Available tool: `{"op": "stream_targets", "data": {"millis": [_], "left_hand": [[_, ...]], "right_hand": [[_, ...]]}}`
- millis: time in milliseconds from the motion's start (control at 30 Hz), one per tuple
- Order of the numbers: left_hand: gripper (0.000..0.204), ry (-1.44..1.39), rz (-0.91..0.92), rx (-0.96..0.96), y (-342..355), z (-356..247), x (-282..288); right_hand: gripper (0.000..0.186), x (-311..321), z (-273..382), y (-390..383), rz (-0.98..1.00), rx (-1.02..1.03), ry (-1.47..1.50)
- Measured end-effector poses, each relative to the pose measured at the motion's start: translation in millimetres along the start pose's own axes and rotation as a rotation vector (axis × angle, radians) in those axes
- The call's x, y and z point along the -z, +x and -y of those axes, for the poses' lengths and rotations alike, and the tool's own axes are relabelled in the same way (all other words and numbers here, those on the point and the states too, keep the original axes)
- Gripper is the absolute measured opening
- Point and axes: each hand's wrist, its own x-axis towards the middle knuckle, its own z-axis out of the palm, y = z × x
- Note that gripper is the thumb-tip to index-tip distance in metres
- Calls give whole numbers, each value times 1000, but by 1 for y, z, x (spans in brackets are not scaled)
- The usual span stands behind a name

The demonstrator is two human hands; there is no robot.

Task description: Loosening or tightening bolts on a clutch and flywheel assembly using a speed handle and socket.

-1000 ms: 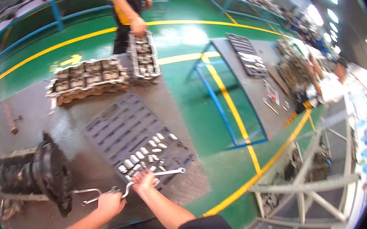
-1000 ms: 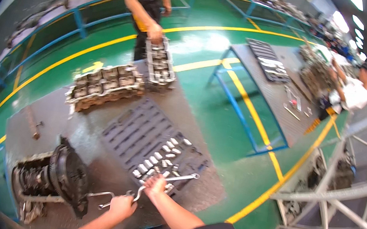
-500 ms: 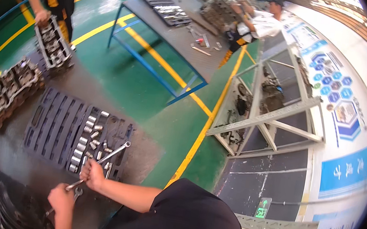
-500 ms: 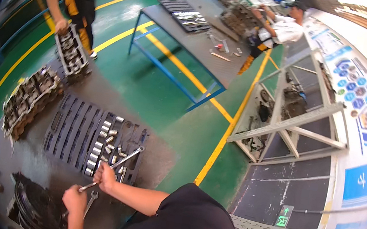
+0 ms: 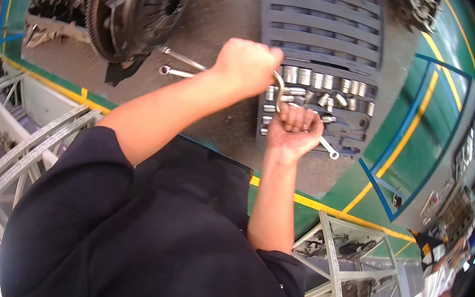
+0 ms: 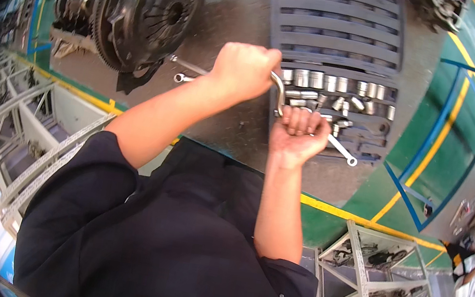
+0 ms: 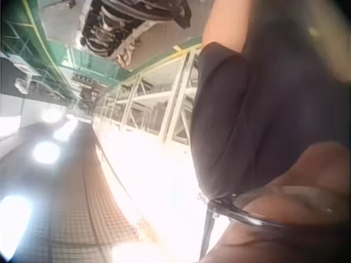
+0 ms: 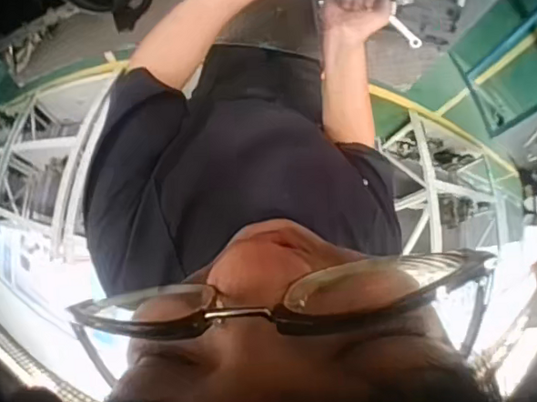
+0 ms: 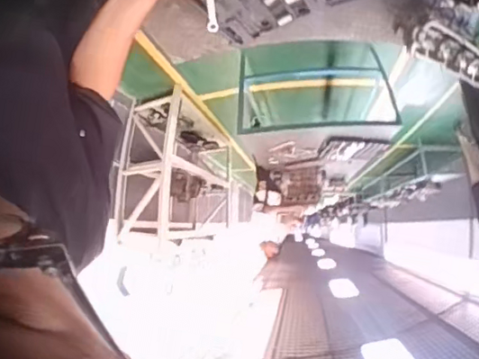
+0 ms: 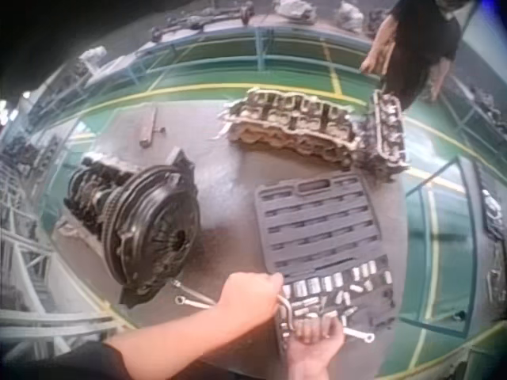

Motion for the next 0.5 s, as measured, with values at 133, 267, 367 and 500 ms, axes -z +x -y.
{"op": "stream_targets", "data": {"millis": [133,267,367,500], "left_hand": [[20,-19,272,-34,-83,-28,29],[15,29,597,60,-89,-24,-21],[11,43,564,91,-41,-1,-51],[24,-95,-131,-34,-8,3,-24]], "right_hand": [[33,0,-7,20,-276,-46,-58],[32,8,-9,9,-243,-2,-137],[34,17,-12,-9,-116,61,-128],[37,22,-9,-4,-150,37,-16]]}}
